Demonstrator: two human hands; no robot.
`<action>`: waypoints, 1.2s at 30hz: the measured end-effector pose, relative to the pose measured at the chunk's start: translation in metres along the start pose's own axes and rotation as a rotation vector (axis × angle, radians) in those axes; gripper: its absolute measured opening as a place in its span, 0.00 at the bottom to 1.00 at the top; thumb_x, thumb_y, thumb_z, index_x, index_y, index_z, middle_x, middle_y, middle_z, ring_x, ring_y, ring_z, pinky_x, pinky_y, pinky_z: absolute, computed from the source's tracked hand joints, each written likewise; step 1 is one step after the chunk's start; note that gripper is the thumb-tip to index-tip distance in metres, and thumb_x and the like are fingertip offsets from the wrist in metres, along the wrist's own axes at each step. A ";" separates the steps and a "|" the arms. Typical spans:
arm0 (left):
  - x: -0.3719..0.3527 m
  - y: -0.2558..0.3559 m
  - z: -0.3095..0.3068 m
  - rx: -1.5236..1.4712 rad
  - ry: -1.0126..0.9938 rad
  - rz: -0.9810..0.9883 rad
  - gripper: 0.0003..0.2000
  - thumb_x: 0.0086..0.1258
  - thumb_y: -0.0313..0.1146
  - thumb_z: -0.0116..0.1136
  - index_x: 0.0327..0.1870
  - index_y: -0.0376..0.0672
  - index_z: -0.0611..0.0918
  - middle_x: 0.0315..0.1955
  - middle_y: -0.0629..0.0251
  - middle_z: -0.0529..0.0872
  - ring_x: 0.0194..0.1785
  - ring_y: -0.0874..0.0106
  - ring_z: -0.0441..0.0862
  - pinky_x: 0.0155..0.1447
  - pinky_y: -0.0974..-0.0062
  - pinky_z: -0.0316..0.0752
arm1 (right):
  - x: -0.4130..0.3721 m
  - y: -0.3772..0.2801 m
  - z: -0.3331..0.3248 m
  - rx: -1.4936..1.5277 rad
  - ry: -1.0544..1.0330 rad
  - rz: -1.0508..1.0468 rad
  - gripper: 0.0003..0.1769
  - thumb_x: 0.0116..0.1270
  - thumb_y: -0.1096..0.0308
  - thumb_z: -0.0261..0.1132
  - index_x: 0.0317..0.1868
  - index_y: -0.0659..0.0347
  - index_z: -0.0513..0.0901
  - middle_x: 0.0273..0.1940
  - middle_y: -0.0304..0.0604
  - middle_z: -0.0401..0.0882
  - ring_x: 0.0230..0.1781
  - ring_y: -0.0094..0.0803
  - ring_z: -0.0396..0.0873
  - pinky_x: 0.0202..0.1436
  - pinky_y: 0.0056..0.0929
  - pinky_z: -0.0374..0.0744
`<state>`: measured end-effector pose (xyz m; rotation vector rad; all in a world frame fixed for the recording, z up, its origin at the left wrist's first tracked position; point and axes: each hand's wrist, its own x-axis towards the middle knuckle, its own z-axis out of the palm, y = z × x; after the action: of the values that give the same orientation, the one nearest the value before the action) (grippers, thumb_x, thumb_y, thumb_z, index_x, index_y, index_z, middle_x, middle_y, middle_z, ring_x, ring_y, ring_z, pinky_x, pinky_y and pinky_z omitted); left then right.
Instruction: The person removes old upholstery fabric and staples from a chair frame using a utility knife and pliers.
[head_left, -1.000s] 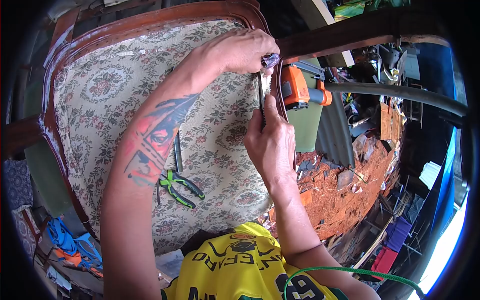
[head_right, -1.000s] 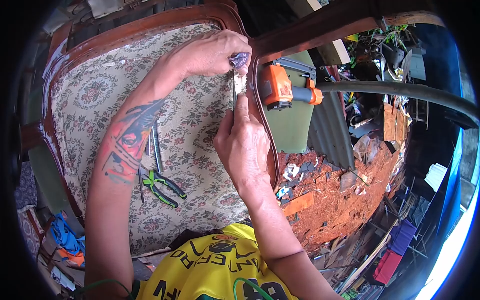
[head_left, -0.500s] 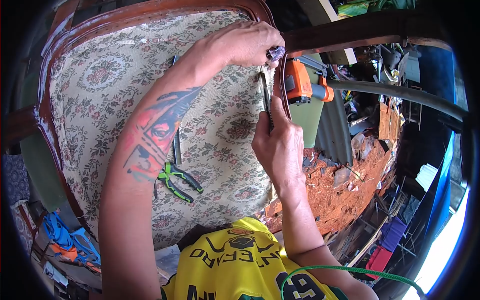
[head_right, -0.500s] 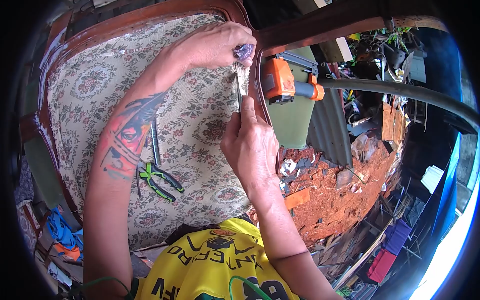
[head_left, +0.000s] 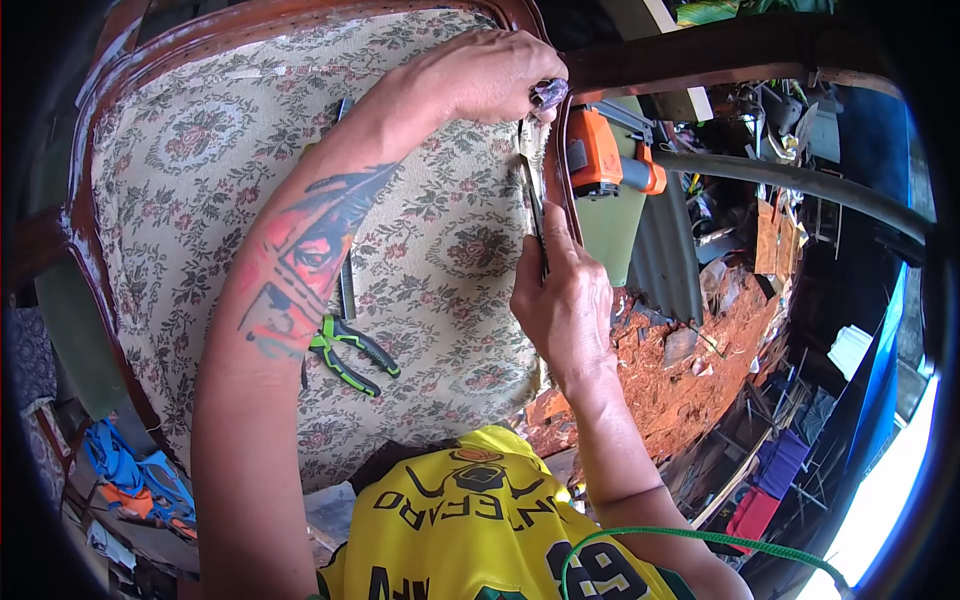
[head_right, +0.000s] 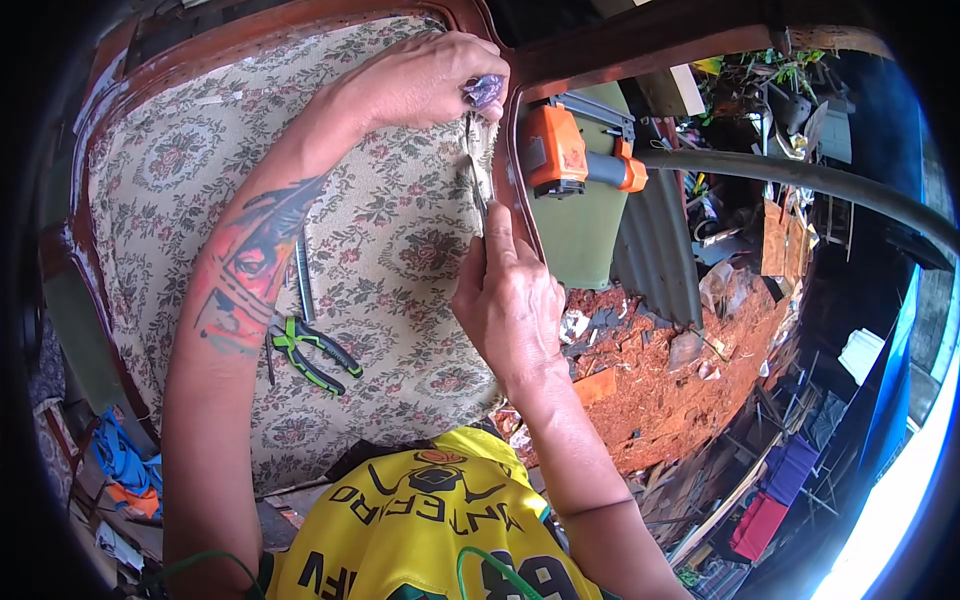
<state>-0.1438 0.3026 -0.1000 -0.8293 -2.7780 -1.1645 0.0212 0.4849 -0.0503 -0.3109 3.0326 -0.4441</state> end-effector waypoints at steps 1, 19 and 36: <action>0.000 0.001 -0.001 0.003 -0.017 -0.018 0.10 0.70 0.40 0.74 0.45 0.46 0.90 0.49 0.62 0.91 0.61 0.56 0.87 0.66 0.53 0.80 | -0.002 0.001 -0.001 -0.001 0.000 0.002 0.22 0.76 0.73 0.65 0.68 0.67 0.80 0.36 0.69 0.88 0.37 0.66 0.89 0.39 0.56 0.86; 0.000 -0.002 0.009 0.017 0.022 -0.025 0.07 0.70 0.36 0.74 0.44 0.45 0.90 0.46 0.64 0.91 0.59 0.59 0.88 0.65 0.57 0.80 | -0.019 0.025 0.004 -0.050 0.021 -0.110 0.23 0.77 0.69 0.66 0.69 0.65 0.78 0.38 0.58 0.88 0.31 0.59 0.88 0.31 0.55 0.85; 0.016 -0.034 0.031 -0.115 0.115 0.273 0.09 0.63 0.28 0.76 0.31 0.36 0.84 0.29 0.54 0.86 0.37 0.55 0.86 0.46 0.56 0.80 | -0.041 0.036 0.001 -0.048 -0.009 -0.069 0.24 0.76 0.69 0.68 0.70 0.62 0.79 0.35 0.58 0.88 0.27 0.56 0.89 0.30 0.54 0.86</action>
<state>-0.1684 0.3114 -0.1413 -1.0733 -2.4309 -1.2840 0.0543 0.5269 -0.0603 -0.4202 3.0353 -0.3738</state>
